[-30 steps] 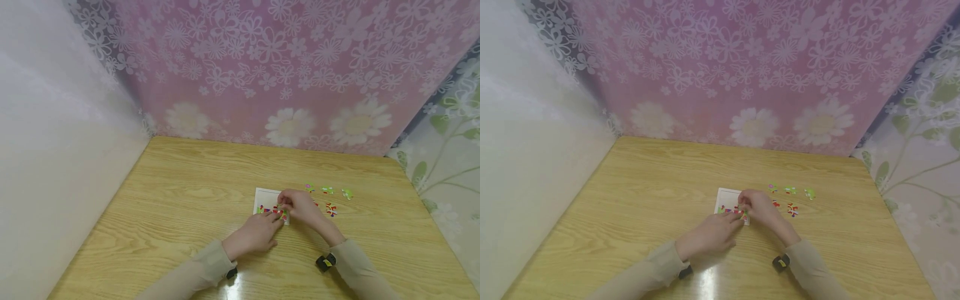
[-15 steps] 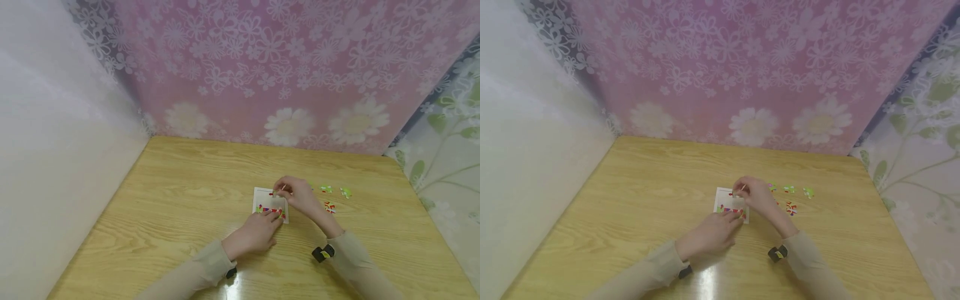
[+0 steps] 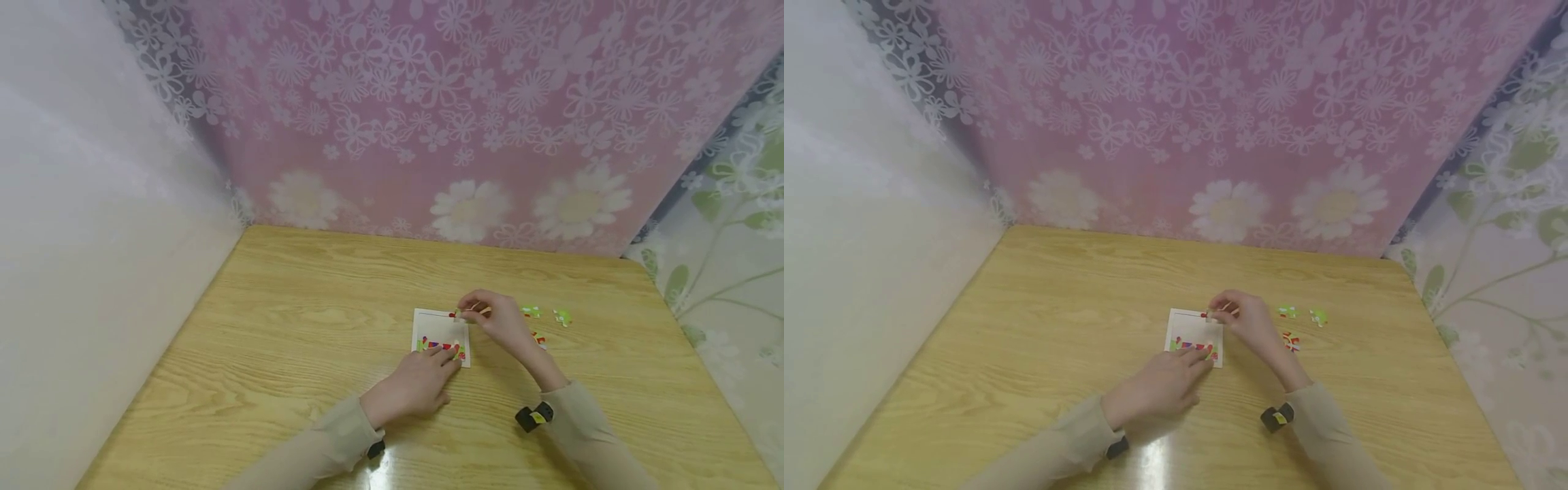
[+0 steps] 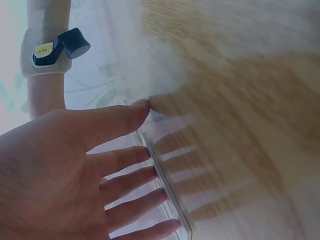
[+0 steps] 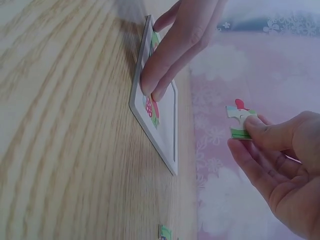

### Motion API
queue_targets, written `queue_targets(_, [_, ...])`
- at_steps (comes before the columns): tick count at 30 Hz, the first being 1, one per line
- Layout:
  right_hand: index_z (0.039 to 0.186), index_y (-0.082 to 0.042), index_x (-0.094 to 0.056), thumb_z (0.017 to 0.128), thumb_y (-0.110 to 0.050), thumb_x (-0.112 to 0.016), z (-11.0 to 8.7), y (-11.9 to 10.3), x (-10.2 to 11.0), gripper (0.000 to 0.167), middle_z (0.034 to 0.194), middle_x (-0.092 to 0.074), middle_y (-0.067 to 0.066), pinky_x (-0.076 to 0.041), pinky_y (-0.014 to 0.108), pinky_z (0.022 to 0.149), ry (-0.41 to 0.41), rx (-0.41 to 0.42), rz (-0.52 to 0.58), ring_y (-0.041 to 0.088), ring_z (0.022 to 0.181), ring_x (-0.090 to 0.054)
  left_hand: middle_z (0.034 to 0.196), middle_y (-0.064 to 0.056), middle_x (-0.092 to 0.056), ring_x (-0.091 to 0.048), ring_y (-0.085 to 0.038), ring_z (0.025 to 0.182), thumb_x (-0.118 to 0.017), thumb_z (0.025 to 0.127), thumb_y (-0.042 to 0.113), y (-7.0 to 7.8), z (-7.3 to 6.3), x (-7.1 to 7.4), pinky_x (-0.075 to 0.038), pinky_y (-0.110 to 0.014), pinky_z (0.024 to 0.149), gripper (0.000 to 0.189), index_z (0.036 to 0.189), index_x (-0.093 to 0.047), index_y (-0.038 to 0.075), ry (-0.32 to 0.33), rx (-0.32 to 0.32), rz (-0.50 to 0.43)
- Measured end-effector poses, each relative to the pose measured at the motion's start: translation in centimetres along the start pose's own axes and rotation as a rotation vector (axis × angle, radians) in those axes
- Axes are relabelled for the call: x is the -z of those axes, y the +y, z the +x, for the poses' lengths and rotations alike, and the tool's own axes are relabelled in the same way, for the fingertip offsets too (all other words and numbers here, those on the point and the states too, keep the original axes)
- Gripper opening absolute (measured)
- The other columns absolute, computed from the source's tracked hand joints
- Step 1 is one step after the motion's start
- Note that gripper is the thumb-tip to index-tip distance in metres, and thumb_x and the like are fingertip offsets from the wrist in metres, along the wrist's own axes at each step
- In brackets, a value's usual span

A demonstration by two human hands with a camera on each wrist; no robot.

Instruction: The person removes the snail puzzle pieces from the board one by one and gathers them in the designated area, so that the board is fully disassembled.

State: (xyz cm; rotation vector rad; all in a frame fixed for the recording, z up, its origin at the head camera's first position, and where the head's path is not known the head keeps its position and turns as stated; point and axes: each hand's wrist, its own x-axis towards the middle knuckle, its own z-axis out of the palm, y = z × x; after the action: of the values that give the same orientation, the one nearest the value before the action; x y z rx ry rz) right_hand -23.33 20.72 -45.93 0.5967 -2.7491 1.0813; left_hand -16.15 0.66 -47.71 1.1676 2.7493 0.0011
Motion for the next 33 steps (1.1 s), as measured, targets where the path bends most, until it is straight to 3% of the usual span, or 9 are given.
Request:
queue_targets(4, [0.101,-0.013,-0.075,0.090,-0.008,-0.076,-0.1,0.5,0.3,0.011,0.094,-0.076,0.002,-0.060,0.036,0.072,0.016,-0.009,0.018,0.022,0.085,-0.072,0.158,-0.003,-0.043,-0.045,-0.023,0.142,-0.068,0.095,0.044,0.1,-0.1,0.1,-0.044,-0.035,0.111,0.063,0.150,-0.050,0.017,0.004,0.001,-0.002])
queue_targets(11, [0.105,-0.013,-0.079,0.090,-0.013,-0.076,-1.0,2.2,1.2,0.014,0.100,-0.077,0.005,-0.056,0.025,0.067,0.049,-0.064,0.048,0.024,0.087,-0.072,0.157,-0.003,-0.044,-0.045,-0.023,0.142,-0.068,0.095,0.045,0.2,-0.1,-0.2,-0.045,-0.036,0.110,0.064,0.150,-0.049,0.018,0.005,0.009,-0.002])
queue_targets(18, [0.109,-0.009,-0.079,0.092,-0.014,-0.075,-2.4,4.3,2.5,0.018,0.103,-0.076,0.012,-0.060,0.031,0.065,0.079,-0.125,0.066,0.029,0.086,-0.073,0.158,-0.002,-0.042,-0.043,-0.023,0.144,-0.069,0.094,0.047,0.1,0.0,-0.4,-0.045,-0.037,0.109,0.066,0.151,-0.048,0.019,0.008,0.016,-0.010])
queue_targets(22, [0.114,-0.008,-0.076,0.094,-0.014,-0.072,-3.6,5.3,3.7,0.021,0.109,-0.075,0.015,-0.057,0.032,0.057,0.069,-0.179,0.084,0.027,0.087,-0.074,0.158,-0.003,-0.043,-0.043,-0.024,0.143,-0.069,0.094,0.046,0.4,0.0,-0.8,-0.046,-0.037,0.109,0.066,0.150,-0.049,0.018,0.022,0.011,-0.009])
queue_targets(27, [0.119,-0.006,-0.074,0.097,-0.017,-0.069,-5.2,6.7,5.4,0.025,0.114,-0.072,0.019,-0.060,0.034,0.065,0.066,-0.206,0.057,0.027,0.089,-0.072,0.158,-0.003,-0.042,-0.043,-0.024,0.144,-0.068,0.095,0.047,0.8,-0.1,-0.9,-0.046,-0.036,0.108,0.066,0.151,-0.048,0.017,0.030,0.012,0.001])
queue_targets(31, [0.121,-0.004,-0.073,0.098,-0.019,-0.069,-6.7,8.2,6.9,0.027,0.113,-0.073,0.020,-0.060,0.032,0.068,0.095,-0.230,0.051,0.014,0.085,-0.073,0.159,-0.002,-0.042,-0.043,-0.023,0.144,-0.067,0.095,0.048,1.4,-0.3,-0.8,-0.047,-0.036,0.107,0.067,0.151,-0.048,0.018,0.028,0.028,0.009])
queue_targets(33, [0.121,-0.004,-0.073,0.098,-0.021,-0.069,-7.5,8.9,7.7,0.029,0.112,-0.073,0.020,-0.058,0.026,0.069,0.111,-0.245,0.039,0.002,0.083,-0.070,0.159,-0.002,-0.041,-0.043,-0.023,0.144,-0.067,0.095,0.048,1.6,-0.4,-0.9,-0.048,-0.036,0.106,0.067,0.151,-0.048,0.018,0.029,0.034,0.013])
